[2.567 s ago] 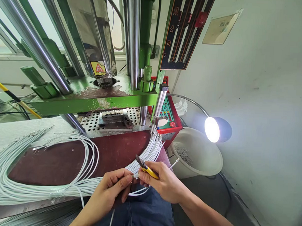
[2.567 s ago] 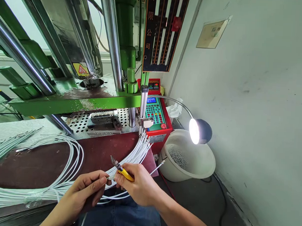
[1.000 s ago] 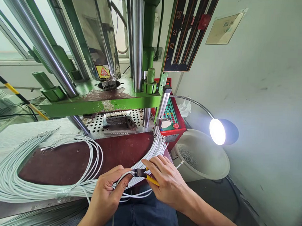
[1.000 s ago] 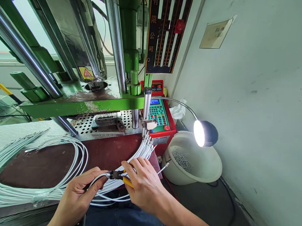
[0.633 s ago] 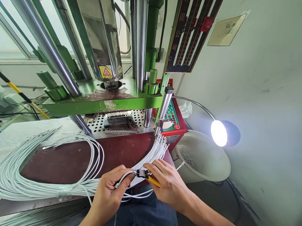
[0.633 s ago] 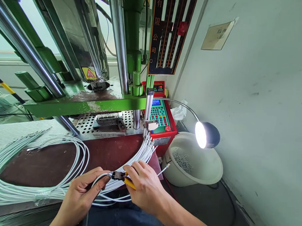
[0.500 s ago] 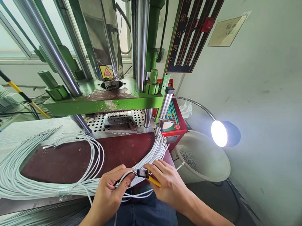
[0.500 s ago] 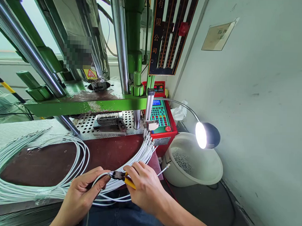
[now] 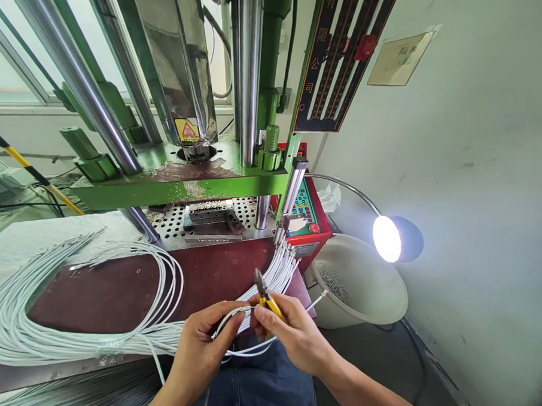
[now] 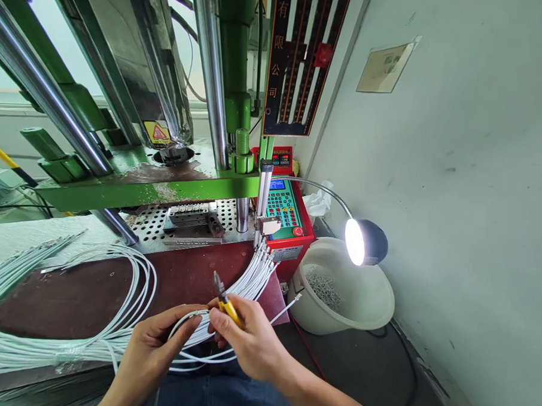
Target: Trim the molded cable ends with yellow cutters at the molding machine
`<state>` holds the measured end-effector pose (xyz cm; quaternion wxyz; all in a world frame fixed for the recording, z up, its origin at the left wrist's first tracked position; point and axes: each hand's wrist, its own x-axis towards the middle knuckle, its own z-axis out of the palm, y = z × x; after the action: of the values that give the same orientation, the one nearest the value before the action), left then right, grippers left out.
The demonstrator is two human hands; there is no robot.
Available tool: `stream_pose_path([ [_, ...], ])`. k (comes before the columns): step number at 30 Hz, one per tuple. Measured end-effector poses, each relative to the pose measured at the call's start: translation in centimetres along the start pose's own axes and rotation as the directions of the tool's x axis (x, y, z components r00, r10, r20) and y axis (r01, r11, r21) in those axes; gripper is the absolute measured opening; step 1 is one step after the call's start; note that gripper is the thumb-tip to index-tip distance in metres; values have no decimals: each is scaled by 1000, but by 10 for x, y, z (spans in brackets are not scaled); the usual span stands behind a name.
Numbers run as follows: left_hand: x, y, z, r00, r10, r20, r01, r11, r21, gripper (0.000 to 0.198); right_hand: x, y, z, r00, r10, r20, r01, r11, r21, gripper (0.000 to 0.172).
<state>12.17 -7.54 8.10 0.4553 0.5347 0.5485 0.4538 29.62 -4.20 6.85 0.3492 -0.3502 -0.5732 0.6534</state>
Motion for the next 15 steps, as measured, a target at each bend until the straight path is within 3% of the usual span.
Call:
stream_pose_path([
  [7, -12, -3, 12, 996, -37, -85, 32, 998, -51, 36, 4, -8, 1, 997, -42, -71, 35, 995, -93, 38],
  [11, -7, -1, 14, 976, -191, 104, 209, 958, -196, 46, 6, -14, -1, 990, -75, -120, 48, 976, -214, 27],
  [15, 0, -7, 15, 930, -233, 284, 329, 872, -362, 41, 9, -15, 1, 991, -64, -121, 34, 971, -236, 22],
])
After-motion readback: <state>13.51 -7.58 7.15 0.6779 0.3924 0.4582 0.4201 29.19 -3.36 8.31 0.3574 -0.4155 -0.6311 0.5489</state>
